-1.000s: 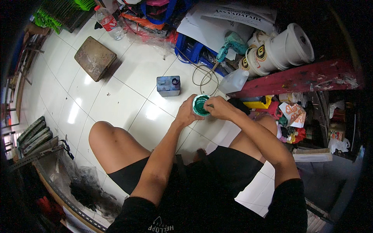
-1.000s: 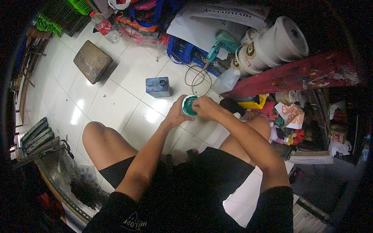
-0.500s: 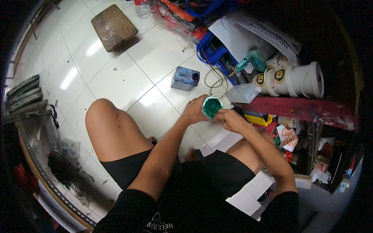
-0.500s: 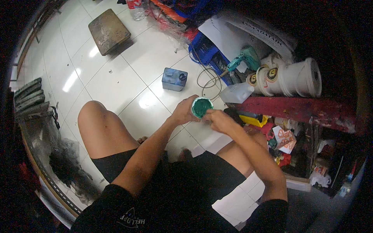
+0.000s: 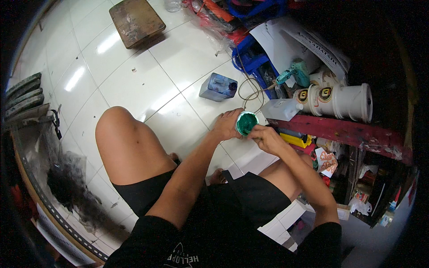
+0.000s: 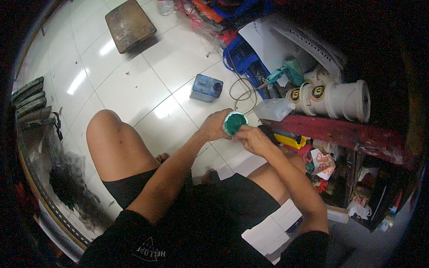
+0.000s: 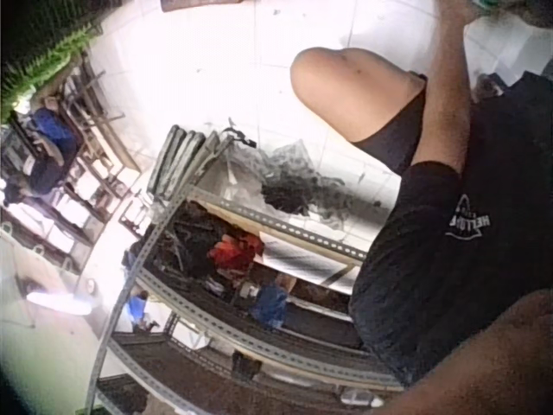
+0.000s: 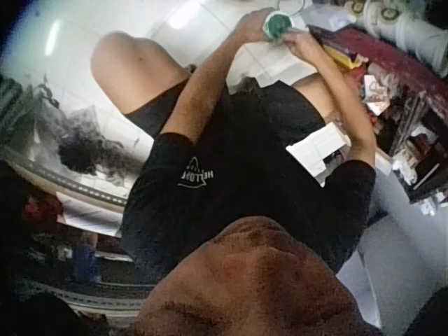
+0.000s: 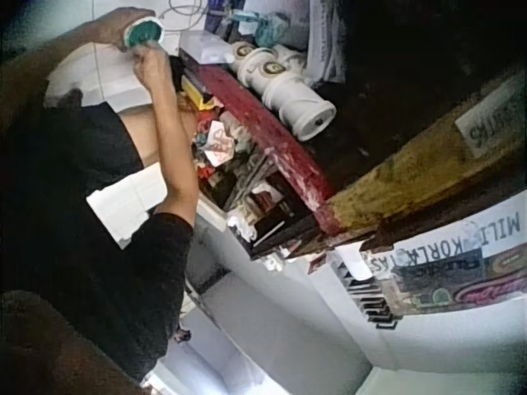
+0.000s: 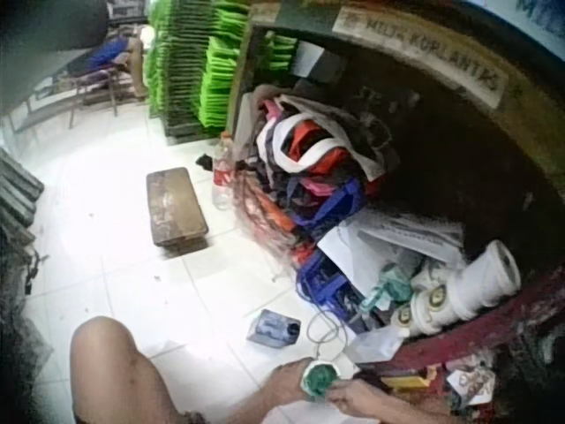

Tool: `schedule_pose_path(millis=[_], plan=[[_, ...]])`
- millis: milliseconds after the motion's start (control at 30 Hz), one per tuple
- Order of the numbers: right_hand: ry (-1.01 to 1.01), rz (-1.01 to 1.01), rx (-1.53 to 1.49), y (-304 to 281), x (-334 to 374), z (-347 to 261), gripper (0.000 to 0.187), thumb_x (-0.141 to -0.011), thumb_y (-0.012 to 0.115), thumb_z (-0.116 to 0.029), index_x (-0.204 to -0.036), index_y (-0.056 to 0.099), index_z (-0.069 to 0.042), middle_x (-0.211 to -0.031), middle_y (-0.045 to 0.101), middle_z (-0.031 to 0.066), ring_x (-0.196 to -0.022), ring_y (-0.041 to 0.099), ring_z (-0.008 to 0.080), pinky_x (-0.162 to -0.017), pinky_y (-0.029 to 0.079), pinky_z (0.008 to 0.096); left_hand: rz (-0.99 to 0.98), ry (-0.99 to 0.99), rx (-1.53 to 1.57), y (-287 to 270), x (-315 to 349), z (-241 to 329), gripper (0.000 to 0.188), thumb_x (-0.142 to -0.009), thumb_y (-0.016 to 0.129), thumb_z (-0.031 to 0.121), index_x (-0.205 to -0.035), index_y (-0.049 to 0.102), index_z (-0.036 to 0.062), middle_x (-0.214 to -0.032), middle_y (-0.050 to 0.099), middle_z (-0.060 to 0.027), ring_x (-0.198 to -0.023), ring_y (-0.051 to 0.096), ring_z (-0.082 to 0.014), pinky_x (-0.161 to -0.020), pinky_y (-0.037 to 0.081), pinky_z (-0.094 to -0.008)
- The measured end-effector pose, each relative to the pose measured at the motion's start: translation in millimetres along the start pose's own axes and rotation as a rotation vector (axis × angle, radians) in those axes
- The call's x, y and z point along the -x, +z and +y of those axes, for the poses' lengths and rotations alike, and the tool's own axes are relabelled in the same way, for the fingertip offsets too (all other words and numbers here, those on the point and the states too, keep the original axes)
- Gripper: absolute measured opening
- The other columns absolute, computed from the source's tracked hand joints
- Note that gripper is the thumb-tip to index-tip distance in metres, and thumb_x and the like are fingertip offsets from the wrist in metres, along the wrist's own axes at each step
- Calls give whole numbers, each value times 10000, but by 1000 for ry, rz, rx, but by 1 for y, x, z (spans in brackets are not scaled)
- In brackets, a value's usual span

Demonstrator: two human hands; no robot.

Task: The person retrieves a container of green paint and a bottle of blue liquid from a shelf, then sits on the floor to pour the liquid into the paint and stir it using a spatula.

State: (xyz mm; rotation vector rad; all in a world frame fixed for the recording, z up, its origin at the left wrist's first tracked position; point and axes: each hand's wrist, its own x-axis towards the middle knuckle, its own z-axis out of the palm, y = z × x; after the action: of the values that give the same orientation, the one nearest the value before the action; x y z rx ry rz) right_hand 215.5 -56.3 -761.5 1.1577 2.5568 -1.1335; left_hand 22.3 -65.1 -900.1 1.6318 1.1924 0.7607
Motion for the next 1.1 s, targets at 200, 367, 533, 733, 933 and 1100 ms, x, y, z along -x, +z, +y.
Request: schedule_pose_path(millis=[200,367,533,733,933,1100], plan=[[30,28,23,5,8,25,284,-740,612,130,-951,696,-41,-1008,642,148,-952,663,353,-820,532,417,-42,9,39,2,-4,5,915,-490,941,204,-1295,513,123,-1220,640,-149,-1168,575,-404,-988,464,-480],[-22,312,7,-18,-5,16,283,-722,621,75,-955,702,-64,-994,619,139,-962,648,369,-836,530,427,-14,50,92,0,-4,0,911,-490,941,191,-1289,511,108,-1197,648,-160,-1144,586,-412,-975,475,-475],[-34,110,-7,-4,-7,-6,276,-750,599,77,-963,681,-76,-983,600,150,-939,641,378,-805,534,445,-168,-39,52,1,-6,-17,1093,-503,934,296,-1444,391,176,-1412,534,-100,-1301,495,-381,-1068,395,-537],[-49,36,26,14,-1,6,308,-741,634,106,-976,679,-87,-1057,629,135,-930,655,364,-774,533,407,-178,-38,93,-3,-6,-7,1097,-503,937,292,-1445,389,161,-1406,537,-108,-1312,486,-384,-1087,391,-521],[150,41,-57,11,10,35,312,-702,609,135,-931,680,-65,-1037,628,152,-937,660,368,-794,538,401,-248,-6,76,-2,-14,-4,1102,-512,939,299,-1454,385,158,-1397,546,-113,-1310,490,-375,-1089,391,-509],[-24,273,-26,-6,-4,6,249,-731,616,94,-913,683,-63,-973,628,152,-893,655,368,-777,533,403,-75,5,96,-4,-7,3,912,-483,946,185,-1282,521,74,-1218,649,-159,-1182,584,-389,-995,472,-462]])
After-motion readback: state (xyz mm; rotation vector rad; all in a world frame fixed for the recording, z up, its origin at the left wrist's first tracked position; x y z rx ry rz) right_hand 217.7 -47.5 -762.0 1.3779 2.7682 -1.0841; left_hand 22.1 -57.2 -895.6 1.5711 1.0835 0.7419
